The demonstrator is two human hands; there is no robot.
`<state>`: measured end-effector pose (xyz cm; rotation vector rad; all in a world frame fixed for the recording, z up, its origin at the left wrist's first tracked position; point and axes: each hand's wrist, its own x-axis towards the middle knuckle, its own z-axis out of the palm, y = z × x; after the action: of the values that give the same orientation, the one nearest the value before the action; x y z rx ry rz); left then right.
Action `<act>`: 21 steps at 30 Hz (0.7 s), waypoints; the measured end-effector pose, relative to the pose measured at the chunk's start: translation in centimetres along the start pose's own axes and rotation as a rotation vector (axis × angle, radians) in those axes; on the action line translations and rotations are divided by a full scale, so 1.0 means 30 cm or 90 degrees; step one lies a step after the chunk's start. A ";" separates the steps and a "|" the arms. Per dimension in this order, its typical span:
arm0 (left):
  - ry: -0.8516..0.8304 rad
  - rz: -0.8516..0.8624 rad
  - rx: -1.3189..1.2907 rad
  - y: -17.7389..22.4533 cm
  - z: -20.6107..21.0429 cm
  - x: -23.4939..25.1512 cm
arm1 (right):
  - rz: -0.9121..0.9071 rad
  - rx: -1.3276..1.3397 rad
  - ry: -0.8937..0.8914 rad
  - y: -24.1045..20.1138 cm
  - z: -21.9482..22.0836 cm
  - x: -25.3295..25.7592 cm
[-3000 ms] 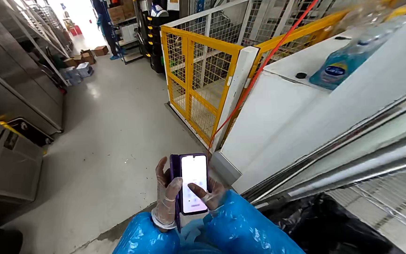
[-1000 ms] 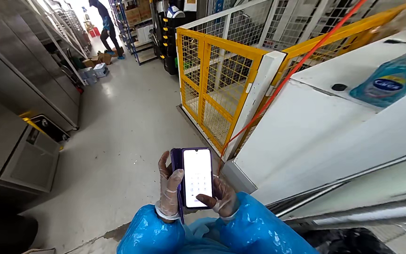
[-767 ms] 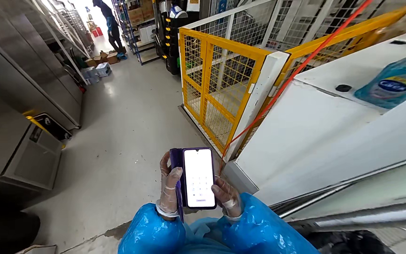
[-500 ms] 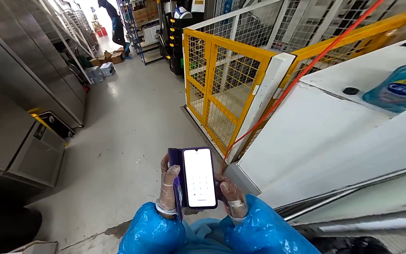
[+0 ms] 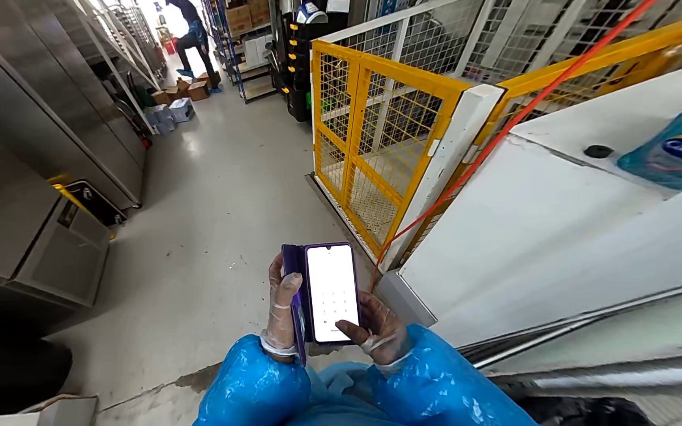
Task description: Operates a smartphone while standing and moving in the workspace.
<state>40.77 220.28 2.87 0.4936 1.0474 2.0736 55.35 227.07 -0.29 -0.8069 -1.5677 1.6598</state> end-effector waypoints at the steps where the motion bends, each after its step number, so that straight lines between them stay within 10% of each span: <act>1: 0.007 -0.003 0.008 -0.001 0.004 -0.001 | 0.012 -0.007 0.000 -0.001 0.003 0.002; 21: 0.022 -0.019 0.036 -0.013 0.025 0.003 | 0.076 -0.141 0.010 -0.015 0.020 0.032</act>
<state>41.35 220.89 2.99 0.4689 1.1298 2.0375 54.35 227.54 0.22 -1.0429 -1.7441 1.5746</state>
